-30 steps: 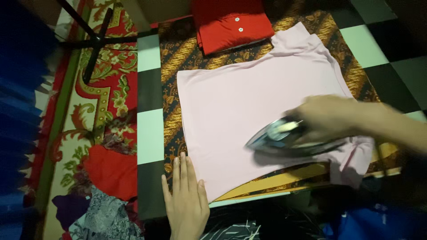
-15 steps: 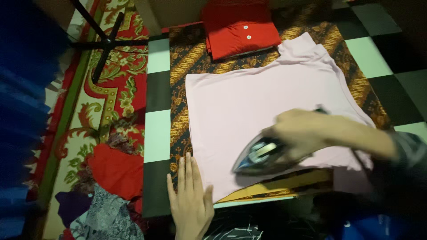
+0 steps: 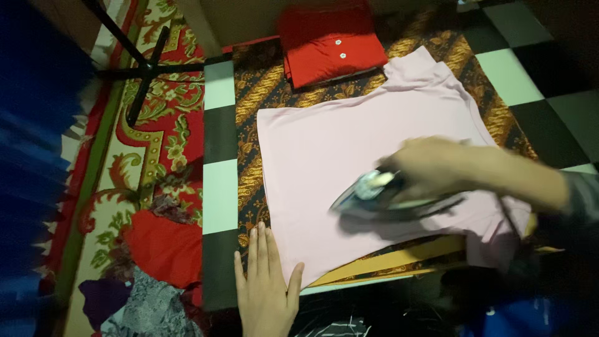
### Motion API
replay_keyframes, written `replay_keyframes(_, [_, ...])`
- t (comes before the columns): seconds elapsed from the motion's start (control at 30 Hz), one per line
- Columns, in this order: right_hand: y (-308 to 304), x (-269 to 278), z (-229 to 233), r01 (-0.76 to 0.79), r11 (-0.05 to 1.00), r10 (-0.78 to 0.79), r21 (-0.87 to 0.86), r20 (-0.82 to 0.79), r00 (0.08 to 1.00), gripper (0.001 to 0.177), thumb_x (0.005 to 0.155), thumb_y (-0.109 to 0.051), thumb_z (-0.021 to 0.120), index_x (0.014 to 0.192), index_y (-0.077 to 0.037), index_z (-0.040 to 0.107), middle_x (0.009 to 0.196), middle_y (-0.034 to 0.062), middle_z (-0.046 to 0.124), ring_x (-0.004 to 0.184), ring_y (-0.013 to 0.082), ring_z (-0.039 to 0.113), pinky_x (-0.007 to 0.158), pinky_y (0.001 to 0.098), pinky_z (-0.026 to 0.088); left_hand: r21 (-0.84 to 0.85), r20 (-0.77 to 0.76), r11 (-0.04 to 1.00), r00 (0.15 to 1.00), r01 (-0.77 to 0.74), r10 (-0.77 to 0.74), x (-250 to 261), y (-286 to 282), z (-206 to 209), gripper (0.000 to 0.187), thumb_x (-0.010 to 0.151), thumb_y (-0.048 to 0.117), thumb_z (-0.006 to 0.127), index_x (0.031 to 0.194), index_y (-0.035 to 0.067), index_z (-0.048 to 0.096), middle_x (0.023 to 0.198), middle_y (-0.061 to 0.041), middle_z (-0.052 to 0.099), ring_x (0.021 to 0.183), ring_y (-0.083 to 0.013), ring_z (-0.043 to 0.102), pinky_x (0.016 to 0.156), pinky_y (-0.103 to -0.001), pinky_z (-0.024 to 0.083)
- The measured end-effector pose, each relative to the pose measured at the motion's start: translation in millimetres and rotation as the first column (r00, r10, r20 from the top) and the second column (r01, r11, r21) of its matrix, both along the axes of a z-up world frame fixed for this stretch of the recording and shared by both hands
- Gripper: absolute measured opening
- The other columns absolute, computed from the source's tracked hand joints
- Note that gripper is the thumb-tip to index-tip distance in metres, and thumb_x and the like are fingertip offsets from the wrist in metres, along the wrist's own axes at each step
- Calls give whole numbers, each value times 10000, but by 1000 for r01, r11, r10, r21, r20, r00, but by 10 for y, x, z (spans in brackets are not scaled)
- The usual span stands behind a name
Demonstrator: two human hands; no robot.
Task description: The person irons a pink t-shirt with a Mickey Mouse graphic on an ironing board. They smooth the fabric with one hand while moving the iron with the other, then flip the shirt to iron the back. Finally, they fold the shirt in half and press the fold with the iron.
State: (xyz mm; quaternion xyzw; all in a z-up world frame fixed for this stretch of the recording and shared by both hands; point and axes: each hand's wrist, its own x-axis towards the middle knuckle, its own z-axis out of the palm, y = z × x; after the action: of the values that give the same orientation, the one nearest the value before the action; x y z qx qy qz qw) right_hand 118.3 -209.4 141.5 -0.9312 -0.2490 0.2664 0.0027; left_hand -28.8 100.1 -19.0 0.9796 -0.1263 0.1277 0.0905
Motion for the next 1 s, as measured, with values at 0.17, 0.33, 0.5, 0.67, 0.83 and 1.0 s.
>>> replay_keyframes(0.17, [-717, 169, -21, 416, 873, -431, -256, -2, 902, 630, 846, -508, 785, 1368, -194, 625, 852, 112, 781, 713, 240, 830, 753, 365, 631, 12, 95, 1000, 996, -2, 1, 17, -62, 111, 831, 972, 540, 378, 1469, -118, 277, 1599, -306, 204, 1504, -450, 114, 1138, -674, 84])
replay_keyframes(0.33, [-628, 138, -46, 223, 974, -226, -51, -55, 973, 572, 769, -536, 786, 1204, -175, 700, 798, 56, 789, 660, 207, 779, 670, 371, 634, -40, 107, 998, 993, -52, 56, 166, -443, 204, 848, 1000, 540, 405, 1491, -134, 255, 1615, -304, 190, 1527, -411, 121, 1180, -644, 97])
replay_keyframes(0.5, [36, 188, -131, -55, 998, 53, 3, 233, 971, 622, 774, -626, 714, 1108, -102, 686, 770, 189, 726, 691, 381, 721, 686, 495, 578, -179, 97, 984, 995, -13, 31, 161, -501, 246, 915, 963, 549, 492, 1478, -175, 274, 1585, -329, 235, 1506, -436, 179, 1168, -621, 131])
replay_keyframes(0.67, [698, 694, -223, -141, 968, 30, 206, 462, 886, 684, 746, -690, 737, 897, -23, 716, 765, 254, 698, 696, 424, 703, 680, 542, 573, -163, 102, 986, 994, -27, 45, 157, -518, 271, 931, 957, 559, 513, 1469, -183, 278, 1578, -345, 246, 1501, -431, 197, 1176, -602, 140])
replay_keyframes(0.83, [1001, 1420, -186, 1, 975, -87, 221, 379, 921, 706, 761, -646, 786, 1087, -24, 708, 854, 203, 749, 723, 346, 754, 690, 484, 615, -146, 92, 989, 995, -27, 41, 150, -497, 229, 968, 962, 565, 519, 1467, -206, 226, 1557, -396, 229, 1500, -440, 191, 1183, -596, 127])
replay_keyframes(1.0, [1035, 1313, 21, -64, 979, 36, 195, 143, 989, 645, 722, -521, 838, 1164, -66, 723, 885, 169, 787, 706, 307, 770, 677, 429, 637, -235, -7, 970, 998, -58, 58, 135, -509, 297, 1087, 923, 560, 577, 1489, -215, 65, 1555, -408, 205, 1485, -460, 190, 1177, -585, 110])
